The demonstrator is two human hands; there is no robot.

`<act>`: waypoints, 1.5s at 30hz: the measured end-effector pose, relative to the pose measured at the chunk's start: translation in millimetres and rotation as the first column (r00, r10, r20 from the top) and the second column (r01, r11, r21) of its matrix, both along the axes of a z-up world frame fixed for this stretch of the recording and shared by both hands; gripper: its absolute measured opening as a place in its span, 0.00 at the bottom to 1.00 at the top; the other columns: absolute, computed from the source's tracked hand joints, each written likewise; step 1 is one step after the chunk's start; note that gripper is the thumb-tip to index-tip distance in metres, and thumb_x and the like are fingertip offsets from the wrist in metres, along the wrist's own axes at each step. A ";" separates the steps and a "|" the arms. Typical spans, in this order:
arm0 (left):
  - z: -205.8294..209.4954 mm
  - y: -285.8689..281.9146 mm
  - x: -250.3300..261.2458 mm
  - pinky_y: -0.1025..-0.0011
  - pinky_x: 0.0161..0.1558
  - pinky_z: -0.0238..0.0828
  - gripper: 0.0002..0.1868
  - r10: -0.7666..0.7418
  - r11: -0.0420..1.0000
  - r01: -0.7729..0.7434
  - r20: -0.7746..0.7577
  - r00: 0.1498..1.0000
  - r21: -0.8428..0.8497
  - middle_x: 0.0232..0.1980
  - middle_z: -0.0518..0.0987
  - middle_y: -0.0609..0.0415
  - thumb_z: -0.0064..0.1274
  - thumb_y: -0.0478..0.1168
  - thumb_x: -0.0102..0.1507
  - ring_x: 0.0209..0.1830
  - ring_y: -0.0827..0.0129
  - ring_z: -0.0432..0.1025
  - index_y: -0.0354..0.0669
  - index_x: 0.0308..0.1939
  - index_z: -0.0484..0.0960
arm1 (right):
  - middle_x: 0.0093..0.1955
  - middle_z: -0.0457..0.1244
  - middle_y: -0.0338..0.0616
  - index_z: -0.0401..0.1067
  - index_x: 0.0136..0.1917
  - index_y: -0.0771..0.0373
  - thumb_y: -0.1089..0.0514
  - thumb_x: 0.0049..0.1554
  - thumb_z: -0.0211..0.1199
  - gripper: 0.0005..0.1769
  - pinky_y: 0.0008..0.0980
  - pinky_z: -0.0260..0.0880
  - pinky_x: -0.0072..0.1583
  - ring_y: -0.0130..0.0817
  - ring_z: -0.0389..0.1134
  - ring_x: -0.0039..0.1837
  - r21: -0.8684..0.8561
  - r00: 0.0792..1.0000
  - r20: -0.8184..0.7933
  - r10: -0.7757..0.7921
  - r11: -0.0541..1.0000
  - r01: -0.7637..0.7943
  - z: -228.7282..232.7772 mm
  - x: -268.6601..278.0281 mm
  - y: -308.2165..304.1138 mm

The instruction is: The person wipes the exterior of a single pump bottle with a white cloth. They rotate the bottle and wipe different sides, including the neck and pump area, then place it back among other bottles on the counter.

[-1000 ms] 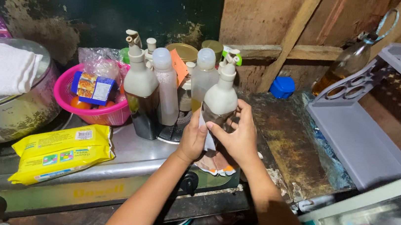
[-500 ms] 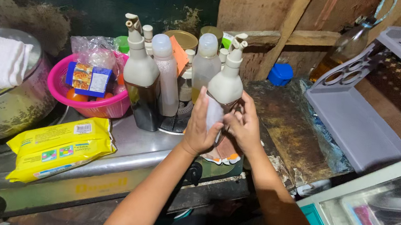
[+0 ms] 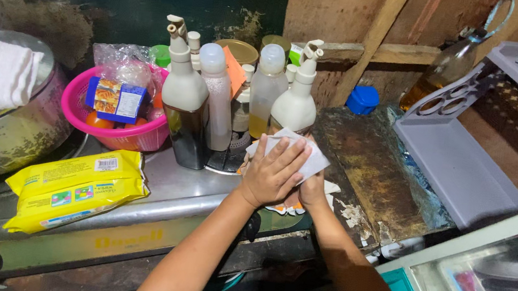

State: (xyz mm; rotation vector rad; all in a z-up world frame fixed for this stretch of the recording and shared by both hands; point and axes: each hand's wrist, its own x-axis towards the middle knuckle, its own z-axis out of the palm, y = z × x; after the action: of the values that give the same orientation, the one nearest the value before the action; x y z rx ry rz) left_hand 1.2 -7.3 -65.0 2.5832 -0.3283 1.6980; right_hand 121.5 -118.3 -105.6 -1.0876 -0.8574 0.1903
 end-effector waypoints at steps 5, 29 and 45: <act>-5.5 -0.2 5.4 0.43 0.81 0.33 0.27 -0.025 0.995 0.028 0.024 0.999 -0.100 0.81 0.58 0.51 0.52 0.42 0.71 0.86 0.55 0.42 0.45 0.75 0.70 | 0.75 0.58 0.51 0.55 0.78 0.72 0.44 0.66 0.52 0.37 0.37 0.54 0.76 0.39 0.58 0.76 -0.009 0.993 0.119 0.014 1.000 -0.013 -5.7 0.5 -3.6; -36.2 37.7 26.3 0.65 0.69 0.63 0.31 -0.624 0.103 0.477 0.317 0.714 -0.873 0.65 0.76 0.40 0.34 0.51 0.76 0.65 0.59 0.70 0.26 0.70 0.69 | 0.79 0.50 0.54 0.33 0.84 0.65 0.52 0.60 0.66 0.54 0.40 0.55 0.76 0.42 0.55 0.78 -0.063 0.973 0.221 0.070 0.996 -0.058 15.6 -29.0 -2.1; -2.4 17.5 -2.2 0.65 0.75 0.56 0.36 -0.466 0.566 0.401 0.122 0.877 -0.721 0.77 0.64 0.37 0.44 0.50 0.73 0.77 0.54 0.62 0.32 0.78 0.54 | 0.77 0.49 0.48 0.36 0.84 0.66 0.51 0.61 0.67 0.53 0.39 0.55 0.77 0.40 0.54 0.78 -0.032 0.967 0.249 0.062 0.998 -0.056 8.8 -24.5 -2.5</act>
State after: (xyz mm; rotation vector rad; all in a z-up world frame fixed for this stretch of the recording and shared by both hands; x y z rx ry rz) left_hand -1.0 10.1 -67.4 1.7654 -0.1948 1.1862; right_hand 97.0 -120.8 -96.8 -1.1251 -1.1166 0.1151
